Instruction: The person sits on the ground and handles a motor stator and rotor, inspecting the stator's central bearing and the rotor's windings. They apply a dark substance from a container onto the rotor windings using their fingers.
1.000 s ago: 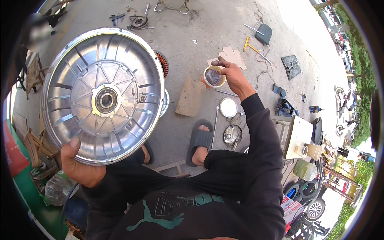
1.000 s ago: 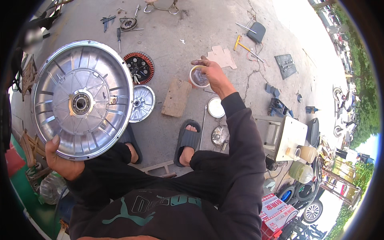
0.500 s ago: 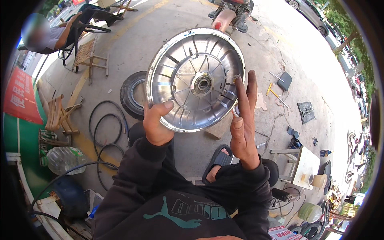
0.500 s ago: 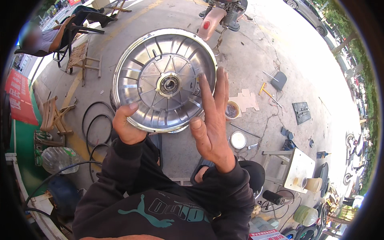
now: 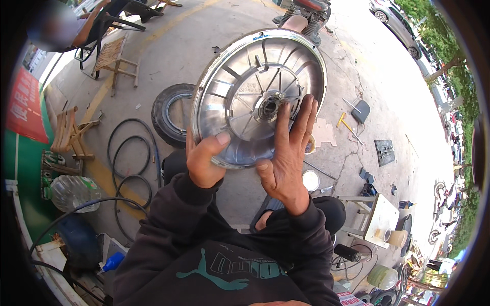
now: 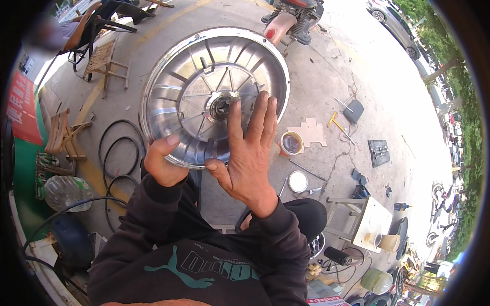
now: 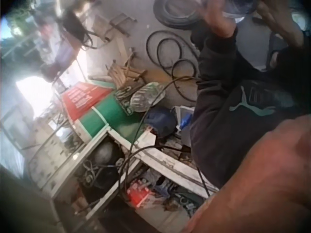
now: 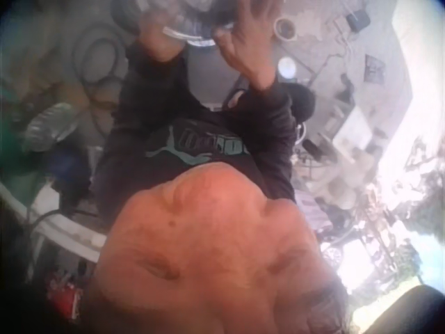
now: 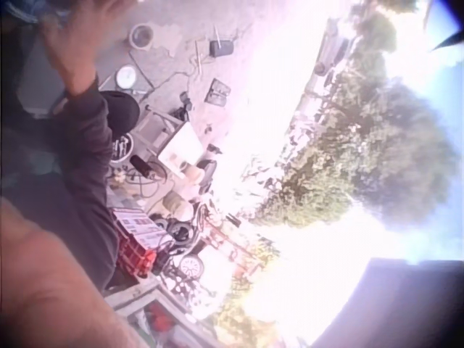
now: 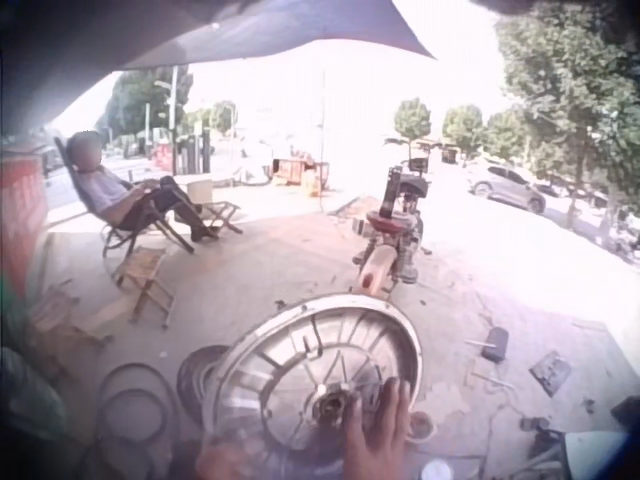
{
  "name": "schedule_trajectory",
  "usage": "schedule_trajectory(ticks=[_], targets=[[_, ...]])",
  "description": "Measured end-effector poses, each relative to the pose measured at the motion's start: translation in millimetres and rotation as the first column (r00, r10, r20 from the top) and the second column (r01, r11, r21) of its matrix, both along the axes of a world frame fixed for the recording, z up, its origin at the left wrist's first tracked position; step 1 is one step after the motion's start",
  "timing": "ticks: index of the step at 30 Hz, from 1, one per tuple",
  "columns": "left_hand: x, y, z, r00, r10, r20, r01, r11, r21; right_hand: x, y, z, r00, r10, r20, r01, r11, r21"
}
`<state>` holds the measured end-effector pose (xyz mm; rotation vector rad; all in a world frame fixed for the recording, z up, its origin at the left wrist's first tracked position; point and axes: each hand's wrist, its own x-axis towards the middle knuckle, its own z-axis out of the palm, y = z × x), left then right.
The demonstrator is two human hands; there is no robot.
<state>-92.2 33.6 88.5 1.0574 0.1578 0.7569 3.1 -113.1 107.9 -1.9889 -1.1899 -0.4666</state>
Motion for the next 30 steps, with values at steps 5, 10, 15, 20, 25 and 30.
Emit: schedule_trajectory(ticks=[5, 10, 15, 20, 25, 30], targets=[[-3.6, -1.5, 0.7, 0.981, 0.114, -0.155, -0.054, 0.936, 0.349, 0.3, 6.2, -2.4, 0.993, -0.097, 0.067, 0.101, 0.993, -0.059], [-1.1, -4.7, 15.3, 0.994, -0.098, 0.047, 0.099, 0.995, -0.018, -11.5, 6.9, 6.3, 0.95, -0.239, 0.203, 0.277, 0.942, -0.187], [0.6, -4.8, 4.3, 0.979, 0.125, -0.158, -0.072, 0.949, 0.306, -17.3, 4.2, 13.7, 0.924, -0.257, 0.283, 0.321, 0.923, -0.212], [3.3, -8.9, 24.3, 0.992, -0.126, 0.028, 0.129, 0.961, -0.245, 0.4, -9.7, 7.8, 0.958, -0.111, 0.264, 0.109, 0.994, 0.02], [1.8, -9.6, 25.9, 0.979, -0.191, 0.07, 0.203, 0.928, -0.311, 5.7, -1.2, 4.9, 0.989, -0.117, 0.088, 0.107, 0.988, 0.112], [0.4, -9.7, 18.9, 0.99, -0.144, -0.003, 0.14, 0.964, -0.224, 7.9, 1.3, 1.4, 0.989, -0.113, 0.098, 0.109, 0.993, 0.043]])
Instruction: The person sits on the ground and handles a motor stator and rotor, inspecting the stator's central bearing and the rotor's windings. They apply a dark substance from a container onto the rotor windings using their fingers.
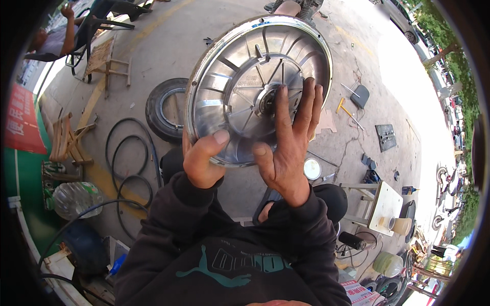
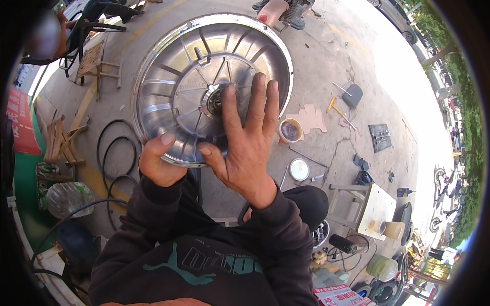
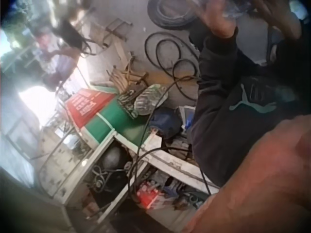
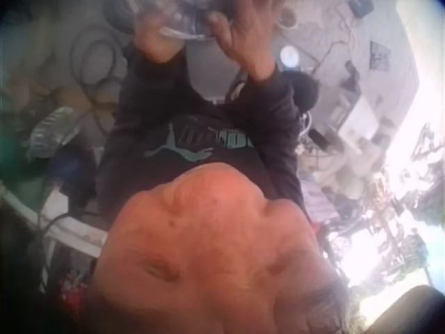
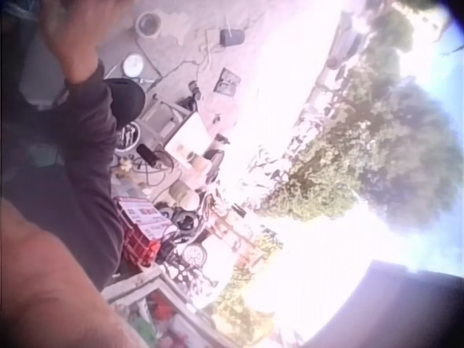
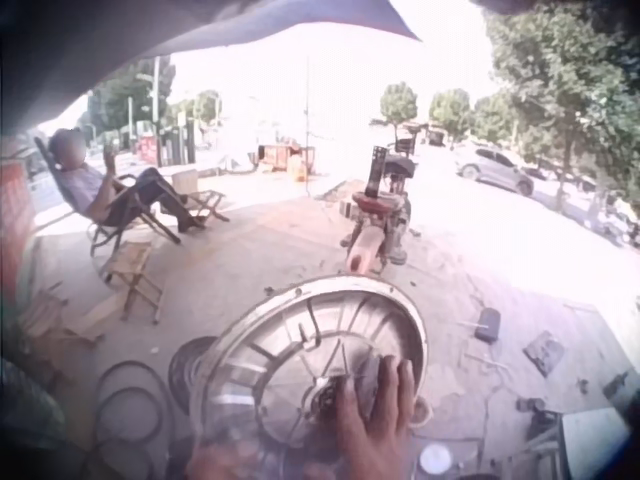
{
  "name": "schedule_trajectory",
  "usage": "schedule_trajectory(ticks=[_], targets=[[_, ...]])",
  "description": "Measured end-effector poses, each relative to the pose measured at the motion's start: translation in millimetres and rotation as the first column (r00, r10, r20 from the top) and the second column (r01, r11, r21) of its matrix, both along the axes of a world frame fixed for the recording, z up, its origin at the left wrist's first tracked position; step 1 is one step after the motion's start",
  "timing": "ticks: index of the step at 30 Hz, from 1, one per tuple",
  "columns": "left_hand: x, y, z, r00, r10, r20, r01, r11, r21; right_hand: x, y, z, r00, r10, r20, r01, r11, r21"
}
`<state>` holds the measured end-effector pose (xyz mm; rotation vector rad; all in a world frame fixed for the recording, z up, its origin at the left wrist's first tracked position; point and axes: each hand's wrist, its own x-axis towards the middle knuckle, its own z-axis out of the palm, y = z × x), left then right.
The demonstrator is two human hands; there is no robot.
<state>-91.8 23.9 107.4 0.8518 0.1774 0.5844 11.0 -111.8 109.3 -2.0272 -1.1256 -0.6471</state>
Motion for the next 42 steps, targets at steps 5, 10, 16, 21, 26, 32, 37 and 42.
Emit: schedule_trajectory(ticks=[5, 10, 16, 21, 26, 32, 37, 42], targets=[[1.1, 1.9, -4.3, 0.998, 0.013, -0.057, -0.01, 0.999, 0.052, -2.8, 0.4, -1.4, 0.998, -0.043, 0.055, 0.046, 0.998, -0.049], [-0.8, 1.0, -10.7, 0.992, 0.129, 0.004, -0.119, 0.906, 0.406, -14.8, 0.5, 4.4, 0.97, -0.168, 0.174, 0.208, 0.947, -0.246], [-0.3, 7.0, -22.8, 0.977, 0.203, 0.064, -0.211, 0.887, 0.411, -25.3, -5.8, 5.6, 0.941, -0.181, 0.285, 0.273, 0.903, -0.33], [-1.8, 8.3, -22.8, 0.94, 0.297, 0.166, -0.318, 0.596, 0.737, -7.0, -18.8, 5.6, 0.982, -0.031, 0.185, 0.051, 0.993, -0.107], [-6.5, 16.7, -22.1, 0.973, 0.185, 0.136, -0.229, 0.761, 0.607, 6.5, -5.9, 5.9, 0.999, 0.019, 0.036, -0.018, 1.0, -0.014], [-0.2, 4.0, 8.8, 0.992, -0.057, 0.109, 0.052, 0.998, 0.045, 5.5, -7.7, 6.2, 0.998, 0.026, 0.059, -0.022, 0.997, -0.073], [2.8, 6.5, 8.6, 0.999, 0.024, 0.023, -0.026, 0.992, 0.12, -3.3, -8.9, 8.1, 0.994, -0.028, 0.107, 0.047, 0.984, -0.171], [-1.9, 9.4, -5.8, 0.981, 0.183, -0.066, -0.149, 0.923, 0.355, -14.0, -8.9, 8.0, 0.961, -0.122, 0.249, 0.197, 0.933, -0.301]])
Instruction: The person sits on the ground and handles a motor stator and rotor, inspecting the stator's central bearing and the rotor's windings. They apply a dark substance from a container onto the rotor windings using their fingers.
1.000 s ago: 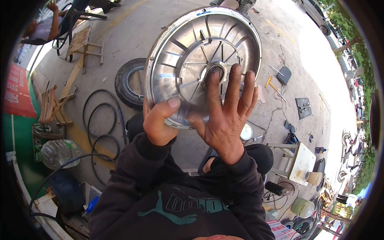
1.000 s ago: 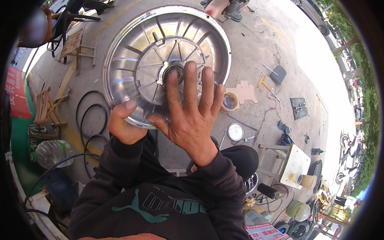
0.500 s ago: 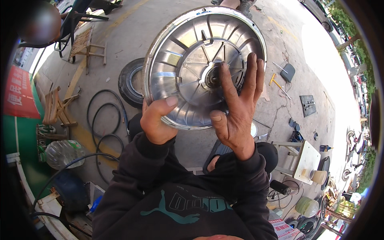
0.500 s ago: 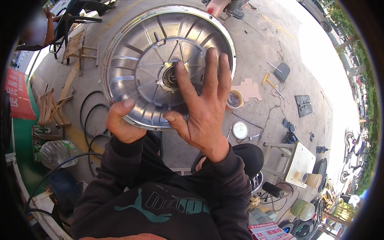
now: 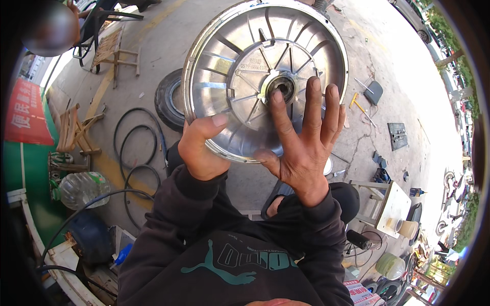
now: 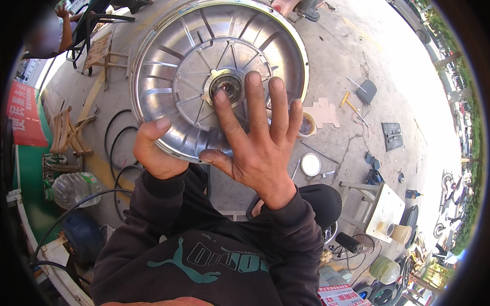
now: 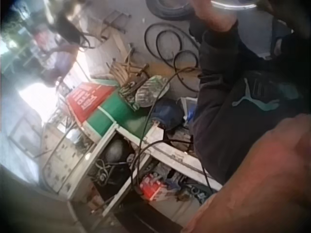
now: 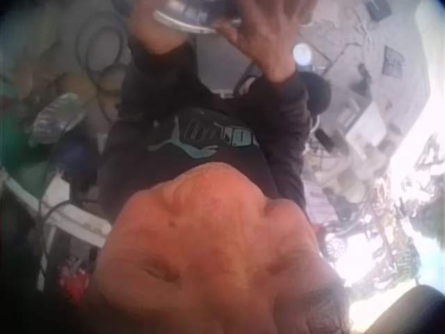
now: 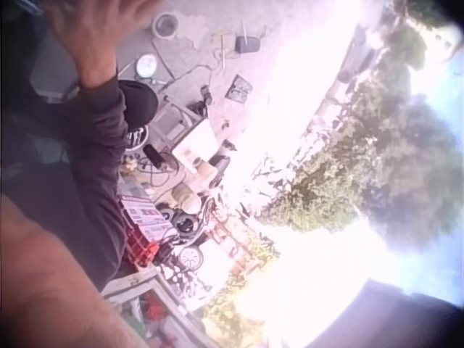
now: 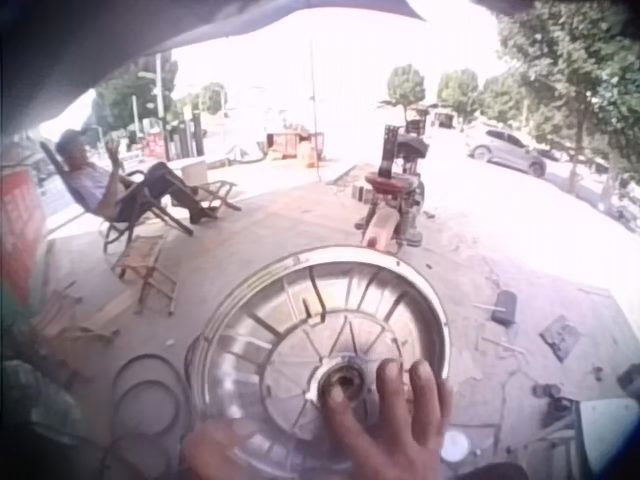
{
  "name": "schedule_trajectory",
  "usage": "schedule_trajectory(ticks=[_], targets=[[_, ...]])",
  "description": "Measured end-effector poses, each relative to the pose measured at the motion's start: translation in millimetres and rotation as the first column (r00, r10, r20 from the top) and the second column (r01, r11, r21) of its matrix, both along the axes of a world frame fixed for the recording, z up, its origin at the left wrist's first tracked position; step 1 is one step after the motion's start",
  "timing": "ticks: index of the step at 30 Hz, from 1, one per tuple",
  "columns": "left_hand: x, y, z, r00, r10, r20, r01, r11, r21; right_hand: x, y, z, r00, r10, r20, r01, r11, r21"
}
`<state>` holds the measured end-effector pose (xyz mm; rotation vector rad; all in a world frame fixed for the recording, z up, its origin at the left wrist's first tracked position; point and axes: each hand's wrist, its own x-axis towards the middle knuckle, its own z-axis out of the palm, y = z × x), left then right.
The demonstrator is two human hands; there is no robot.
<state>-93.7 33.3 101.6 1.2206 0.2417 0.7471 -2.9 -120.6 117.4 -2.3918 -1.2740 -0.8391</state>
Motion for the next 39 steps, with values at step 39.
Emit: schedule_trajectory(ticks=[39], targets=[[-6.5, 8.9, 12.5, 0.969, -0.184, 0.163, 0.239, 0.86, -0.45, 26.9, -18.1, -3.6, 0.978, 0.172, -0.121, -0.131, 0.949, 0.286]])
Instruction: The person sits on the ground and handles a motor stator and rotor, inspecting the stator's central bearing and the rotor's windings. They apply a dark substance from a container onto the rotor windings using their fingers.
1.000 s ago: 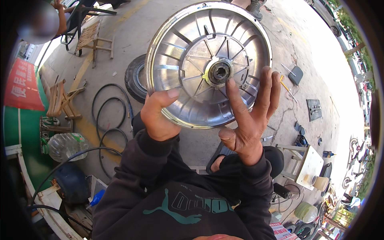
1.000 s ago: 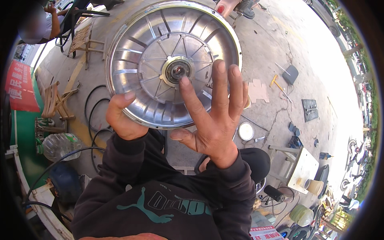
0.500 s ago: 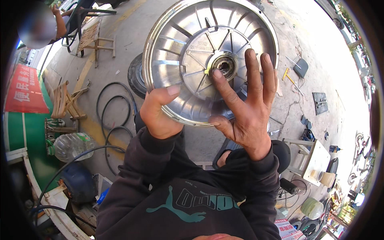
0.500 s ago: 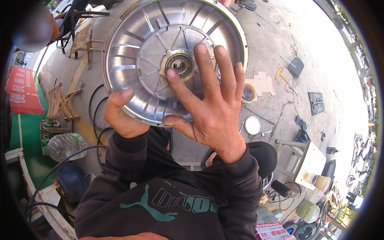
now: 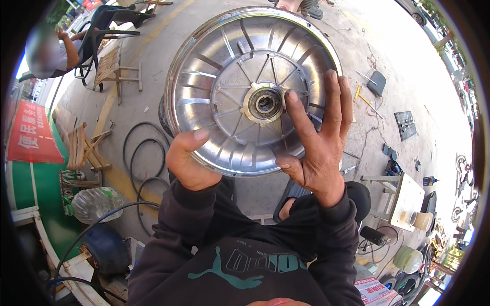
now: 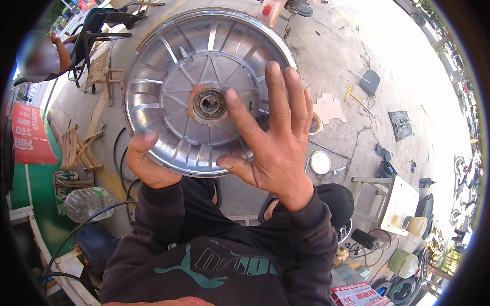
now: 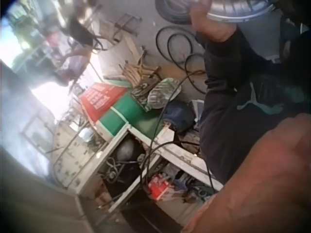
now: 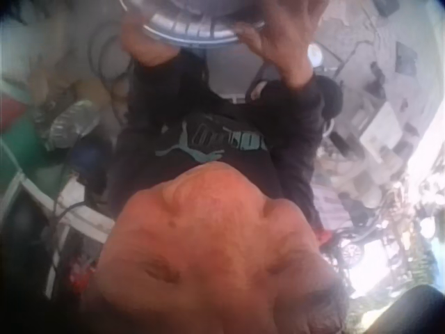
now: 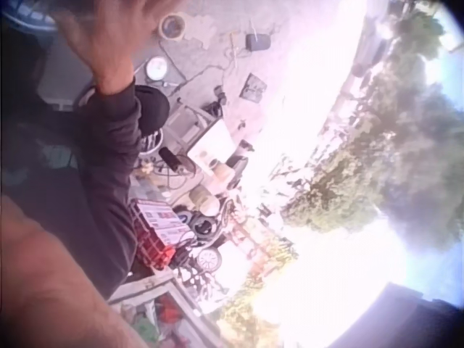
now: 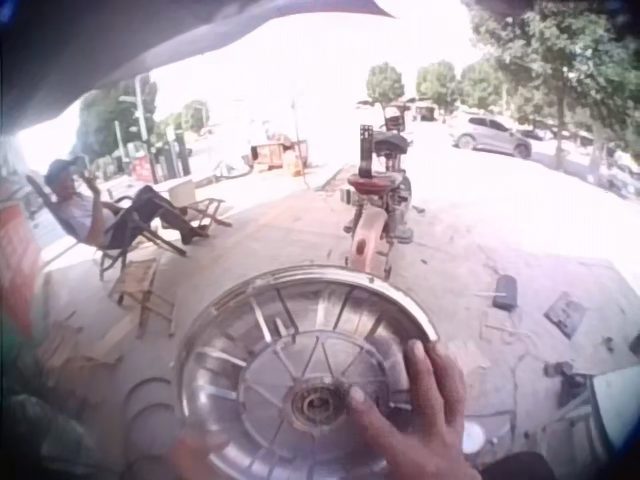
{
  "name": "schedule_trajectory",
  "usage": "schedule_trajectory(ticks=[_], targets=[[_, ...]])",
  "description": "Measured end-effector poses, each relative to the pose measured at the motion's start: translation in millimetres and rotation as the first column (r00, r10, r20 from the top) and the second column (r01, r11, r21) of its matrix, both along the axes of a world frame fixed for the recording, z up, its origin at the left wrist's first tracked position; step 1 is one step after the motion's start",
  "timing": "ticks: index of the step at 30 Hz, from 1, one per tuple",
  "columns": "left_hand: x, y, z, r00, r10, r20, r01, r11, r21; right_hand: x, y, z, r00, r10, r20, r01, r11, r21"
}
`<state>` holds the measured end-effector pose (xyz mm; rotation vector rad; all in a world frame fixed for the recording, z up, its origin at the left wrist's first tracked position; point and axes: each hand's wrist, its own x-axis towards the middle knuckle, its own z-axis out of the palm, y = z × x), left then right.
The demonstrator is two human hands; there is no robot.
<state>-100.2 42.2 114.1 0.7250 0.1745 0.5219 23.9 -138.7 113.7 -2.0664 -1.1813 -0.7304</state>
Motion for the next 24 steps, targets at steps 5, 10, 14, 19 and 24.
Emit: schedule_trajectory(ticks=[5, 10, 14, 19, 24], targets=[[0.5, -5.6, -2.2, 0.951, 0.187, -0.247, -0.056, 0.888, 0.457, -5.9, 0.8, 17.8, 0.997, -0.038, 0.065, 0.049, 0.984, -0.173], [5.4, -8.1, 10.4, 0.987, -0.047, -0.156, 0.051, 0.998, 0.025, -6.5, 0.6, 19.0, 0.982, -0.102, 0.158, 0.137, 0.962, -0.237], [4.6, -7.3, 9.7, 0.987, -0.046, -0.157, 0.046, 0.999, -0.001, -4.7, -5.2, 16.5, 0.98, -0.111, 0.165, 0.149, 0.959, -0.241], [2.6, -4.6, 7.7, 0.987, 0.007, -0.161, -0.009, 1.0, -0.012, -6.8, -13.8, 9.5, 0.993, -0.08, 0.083, 0.098, 0.965, -0.244], [1.2, -5.8, 1.7, 0.957, 0.163, -0.241, -0.067, 0.929, 0.363, -16.8, -16.3, 0.0, 0.999, -0.035, 0.032, 0.042, 0.971, -0.234]])
